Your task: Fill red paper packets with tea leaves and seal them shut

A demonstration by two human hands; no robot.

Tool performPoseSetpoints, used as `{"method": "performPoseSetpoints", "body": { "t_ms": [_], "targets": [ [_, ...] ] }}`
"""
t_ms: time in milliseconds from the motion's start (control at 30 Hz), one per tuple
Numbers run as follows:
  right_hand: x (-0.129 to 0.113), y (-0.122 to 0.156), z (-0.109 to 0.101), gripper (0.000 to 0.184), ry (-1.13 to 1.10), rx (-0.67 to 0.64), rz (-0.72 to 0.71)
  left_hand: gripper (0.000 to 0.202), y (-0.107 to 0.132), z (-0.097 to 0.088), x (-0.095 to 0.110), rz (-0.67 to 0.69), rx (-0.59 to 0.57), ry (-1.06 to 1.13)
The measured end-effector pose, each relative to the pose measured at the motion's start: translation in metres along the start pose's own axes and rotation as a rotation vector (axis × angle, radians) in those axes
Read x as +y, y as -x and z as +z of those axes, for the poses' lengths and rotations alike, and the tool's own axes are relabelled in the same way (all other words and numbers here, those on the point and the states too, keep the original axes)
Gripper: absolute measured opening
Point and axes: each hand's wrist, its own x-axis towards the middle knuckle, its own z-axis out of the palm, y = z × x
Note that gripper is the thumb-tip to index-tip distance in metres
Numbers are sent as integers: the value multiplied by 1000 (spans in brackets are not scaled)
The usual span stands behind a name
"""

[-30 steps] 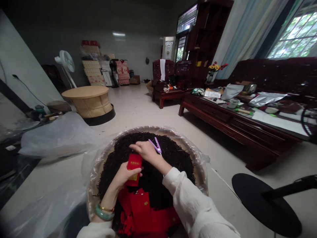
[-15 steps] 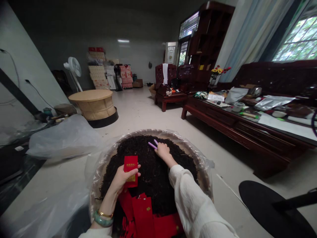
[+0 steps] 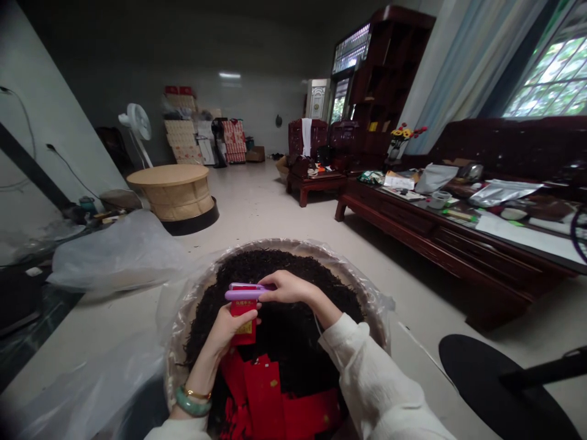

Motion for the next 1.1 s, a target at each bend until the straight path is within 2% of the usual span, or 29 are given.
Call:
{"method": "performPoseSetpoints", "body": {
  "t_ms": [200,333,400,600,800,900,967,1100],
  "targets": [
    [-6,-6,7,22,26,13,-47,58,-1,-7,-3,-1,3,-48],
    [-4,-4,8,20,81,27,-58,68,-3,-8,6,136,36,111],
    [-3,-4,9,21,88,24,-51,66,-3,-7,12,147,30,186],
    [-7,-7,18,27,100,54,-41,55,-3,-3,13,131,23,197],
    [-14,-7,28,27,159,121,-76,61,-4,-7,1,112,-32,100],
    [-13,-5,27,25,153,161,-67,60,-3,-8,-5,14,-103,-10],
    [-11,-5,24,23,145,173,-51,56,-3,-7,-7,-36,-100,-34],
    [-2,-3,16,31,124,170,-26,53,-1,-5,-6,-27,-77,-39]
  ]
}}
